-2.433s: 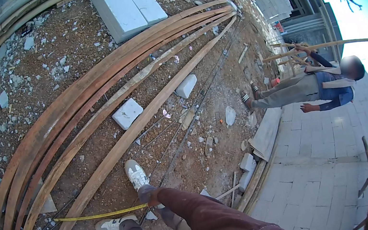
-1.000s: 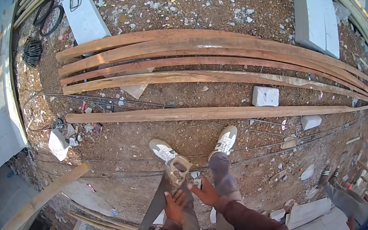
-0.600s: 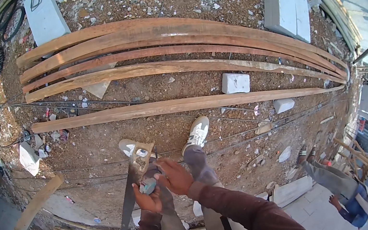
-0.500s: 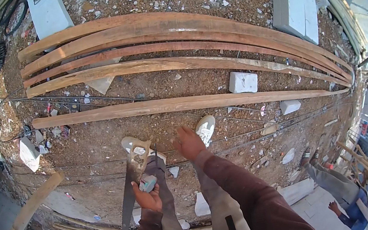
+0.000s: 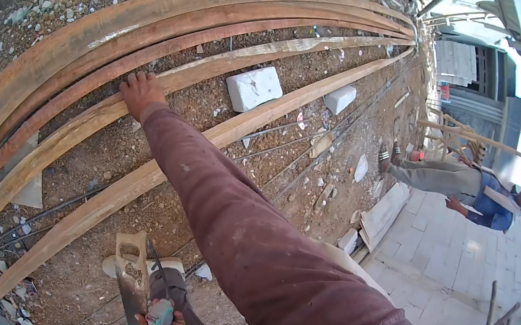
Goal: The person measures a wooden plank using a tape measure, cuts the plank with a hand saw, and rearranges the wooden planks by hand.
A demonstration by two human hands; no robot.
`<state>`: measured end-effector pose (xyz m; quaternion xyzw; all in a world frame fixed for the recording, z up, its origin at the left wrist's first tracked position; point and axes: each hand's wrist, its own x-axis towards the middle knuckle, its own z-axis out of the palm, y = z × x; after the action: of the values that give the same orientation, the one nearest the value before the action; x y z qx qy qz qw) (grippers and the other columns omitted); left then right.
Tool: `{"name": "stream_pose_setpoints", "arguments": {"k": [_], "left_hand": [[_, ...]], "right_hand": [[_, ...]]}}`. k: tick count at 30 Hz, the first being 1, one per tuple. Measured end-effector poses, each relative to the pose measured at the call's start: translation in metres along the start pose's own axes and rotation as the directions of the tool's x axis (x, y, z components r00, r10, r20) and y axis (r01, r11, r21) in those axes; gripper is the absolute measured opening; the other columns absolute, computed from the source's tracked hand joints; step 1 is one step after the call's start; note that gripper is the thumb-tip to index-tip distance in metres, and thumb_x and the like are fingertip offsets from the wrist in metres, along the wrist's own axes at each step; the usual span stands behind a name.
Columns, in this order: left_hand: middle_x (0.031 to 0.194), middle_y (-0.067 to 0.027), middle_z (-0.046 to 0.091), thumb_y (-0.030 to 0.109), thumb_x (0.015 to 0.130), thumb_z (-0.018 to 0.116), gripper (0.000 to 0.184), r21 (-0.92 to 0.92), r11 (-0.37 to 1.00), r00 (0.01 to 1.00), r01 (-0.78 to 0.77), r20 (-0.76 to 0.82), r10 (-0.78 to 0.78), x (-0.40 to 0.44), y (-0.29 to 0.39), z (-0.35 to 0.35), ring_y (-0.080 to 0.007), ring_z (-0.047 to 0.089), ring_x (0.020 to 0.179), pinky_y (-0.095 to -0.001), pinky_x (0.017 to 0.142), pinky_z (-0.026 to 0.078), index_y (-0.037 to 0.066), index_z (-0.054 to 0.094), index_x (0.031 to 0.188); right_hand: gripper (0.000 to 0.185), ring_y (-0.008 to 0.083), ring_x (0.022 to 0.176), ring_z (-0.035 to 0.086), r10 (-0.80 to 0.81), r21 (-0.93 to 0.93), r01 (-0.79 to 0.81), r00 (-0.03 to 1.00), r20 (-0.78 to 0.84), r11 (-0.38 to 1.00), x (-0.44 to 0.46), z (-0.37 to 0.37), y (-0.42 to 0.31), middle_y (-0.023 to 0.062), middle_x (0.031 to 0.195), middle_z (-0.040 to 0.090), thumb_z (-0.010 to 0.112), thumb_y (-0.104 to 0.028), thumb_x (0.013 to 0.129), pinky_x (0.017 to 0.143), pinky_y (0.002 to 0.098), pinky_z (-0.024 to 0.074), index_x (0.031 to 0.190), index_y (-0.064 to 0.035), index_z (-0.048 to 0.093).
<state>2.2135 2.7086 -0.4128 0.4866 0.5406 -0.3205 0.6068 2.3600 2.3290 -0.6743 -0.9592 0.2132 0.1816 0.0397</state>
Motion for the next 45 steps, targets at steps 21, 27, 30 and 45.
{"name": "stream_pose_setpoints", "arguments": {"k": [21, 27, 30, 45], "left_hand": [[0.106, -0.0079, 0.066, 0.054, 0.101, 0.053, 0.053, 0.088, 0.984, 0.968, 0.154, 0.188, -0.168, 0.022, -0.031, -0.007, -0.0207, 0.064, 0.087, -0.0331, 0.065, 0.049, 0.006, 0.055, 0.122], [0.106, -0.0066, 0.067, 0.055, 0.102, 0.05, 0.051, 0.143, 0.978, 0.984, 0.151, 0.071, -0.162, 0.015, -0.038, -0.003, -0.0209, 0.064, 0.09, -0.0329, 0.067, 0.049, 0.007, 0.056, 0.12], [0.106, -0.0053, 0.068, 0.055, 0.102, 0.05, 0.05, 0.13, 0.976, 0.979, 0.177, 0.079, -0.188, 0.014, -0.038, -0.005, -0.021, 0.064, 0.091, -0.0331, 0.07, 0.049, 0.009, 0.056, 0.12], [0.105, -0.0041, 0.069, 0.055, 0.101, 0.052, 0.048, 0.18, 0.966, 0.976, 0.186, 0.079, -0.202, 0.006, -0.039, 0.0, -0.0193, 0.065, 0.093, -0.0346, 0.074, 0.049, 0.012, 0.059, 0.119]], "right_hand": [[0.08, 0.0415, 0.104, 0.066, -0.428, 0.575, 0.17, 0.833, 0.35, 0.8, -0.043, -0.132, 0.071, 0.0229, 0.112, 0.069, 0.087, -0.054, 0.064, 0.093, 0.0498, 0.0504, 0.121, -0.0015, 0.065], [0.08, 0.0443, 0.117, 0.059, -0.391, 0.49, 0.206, 0.865, 0.313, 0.847, -0.099, -0.103, 0.058, 0.0222, 0.119, 0.067, 0.083, -0.054, 0.072, 0.102, 0.0519, 0.0442, 0.128, -0.0044, 0.056], [0.081, 0.0408, 0.123, 0.055, -0.38, 0.433, 0.258, 0.898, 0.223, 0.864, -0.111, -0.051, 0.051, 0.0205, 0.127, 0.063, 0.084, -0.053, 0.07, 0.107, 0.0501, 0.0413, 0.13, -0.0066, 0.055], [0.092, 0.0327, 0.135, 0.046, -0.32, 0.357, 0.088, 0.67, 0.67, 0.93, -0.079, -0.034, 0.03, 0.0153, 0.138, 0.055, 0.09, -0.044, 0.065, 0.11, 0.0497, 0.0374, 0.138, -0.0069, 0.048]]}}
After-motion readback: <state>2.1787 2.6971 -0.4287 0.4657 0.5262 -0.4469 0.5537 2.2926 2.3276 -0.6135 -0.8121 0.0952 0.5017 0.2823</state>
